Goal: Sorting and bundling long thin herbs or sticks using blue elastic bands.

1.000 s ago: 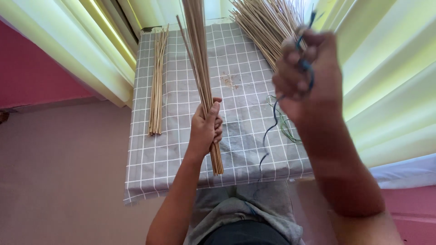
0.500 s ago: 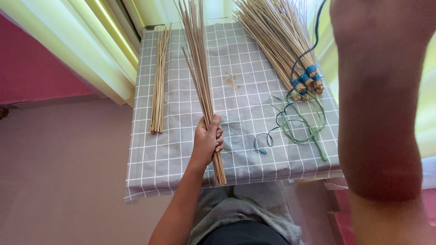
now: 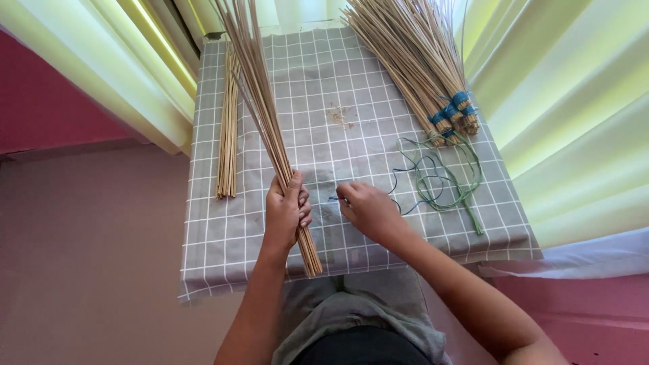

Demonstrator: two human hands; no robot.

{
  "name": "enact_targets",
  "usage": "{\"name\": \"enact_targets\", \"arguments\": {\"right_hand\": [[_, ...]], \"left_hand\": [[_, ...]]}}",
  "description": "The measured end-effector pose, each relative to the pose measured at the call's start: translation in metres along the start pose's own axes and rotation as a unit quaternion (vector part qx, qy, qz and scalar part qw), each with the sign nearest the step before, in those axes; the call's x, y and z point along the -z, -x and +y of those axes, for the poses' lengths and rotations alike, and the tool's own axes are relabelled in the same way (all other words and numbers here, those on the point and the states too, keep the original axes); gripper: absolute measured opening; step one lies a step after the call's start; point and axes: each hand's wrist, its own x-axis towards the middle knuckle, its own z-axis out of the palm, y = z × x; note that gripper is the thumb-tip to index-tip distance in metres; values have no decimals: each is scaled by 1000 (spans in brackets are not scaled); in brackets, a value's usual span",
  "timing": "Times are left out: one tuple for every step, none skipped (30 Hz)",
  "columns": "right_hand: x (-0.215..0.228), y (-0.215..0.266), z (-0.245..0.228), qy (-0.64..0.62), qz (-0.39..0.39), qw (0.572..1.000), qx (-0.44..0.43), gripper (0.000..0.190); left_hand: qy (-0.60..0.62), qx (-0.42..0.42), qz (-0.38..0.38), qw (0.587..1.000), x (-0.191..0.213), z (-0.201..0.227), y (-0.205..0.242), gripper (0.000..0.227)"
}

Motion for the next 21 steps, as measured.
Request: {"name": "enact_targets", "arguments": {"right_hand": [[-3,-1,-1,0,0,1000,-1,11],[-6,-2,-2,31,15,999,37,11],[-9,-3,-3,62,29,995,76,10],[-1,-3,-7,61,30,995,75,10],[7,-2,-11,-31,35,997,54,12],[16,0,-15,-122,38,991,32,14],[26,-3,-12,-122,38,991,31,14],[36,-6,-10,-190,41,981,3,15],[46,-9,-7,-256,44,965,-24,18],[53,-14,7,-255,44,966,-25,18],[60,-19,20,-205,74,974,-60,19],[67,-25,34,-154,104,978,-94,22],[68,-33,48,-154,103,978,-93,22],[69,-41,63,-80,84,986,-123,18],[70,-48,77,-6,65,986,-153,15],[65,-56,83,-6,66,986,-152,15],[61,-63,89,12,49,987,-154,15],[56,-70,95,29,31,987,-157,16],[55,-77,90,29,32,987,-157,16],[53,-84,85,31,14,984,-175,18],[51,-91,80,33,-3,981,-193,20]], "left_hand": [[-1,1,-1,1000,2,-2,-2,21],[-8,-9,-5,1000,5,-3,-4,20],[-16,-19,-9,1000,8,-4,-7,19],[-17,-19,-9,1000,8,-3,-6,19],[-13,-16,-5,1000,8,-1,-5,19],[-7,-12,0,1000,8,0,-4,18],[-8,-12,0,1000,9,0,-4,18],[-4,-12,1,1000,10,-1,-5,18],[-1,-13,2,1000,11,-1,-6,18],[0,-12,2,1000,12,-2,-6,18],[4,-12,5,1000,12,-2,-6,18],[9,-13,8,1000,12,-2,-7,18],[10,-13,8,1000,12,-2,-8,18],[9,-13,7,1000,13,-3,-8,18],[8,-12,6,1000,13,-3,-7,18],[9,-13,6,1000,13,-3,-7,18],[8,-13,4,1000,12,-2,-8,18],[7,-12,2,1000,11,-2,-7,17],[7,-13,1,1000,11,-3,-8,17],[3,-10,0,1000,12,-4,-8,17],[0,-8,-1,1000,12,-5,-9,17]]}}
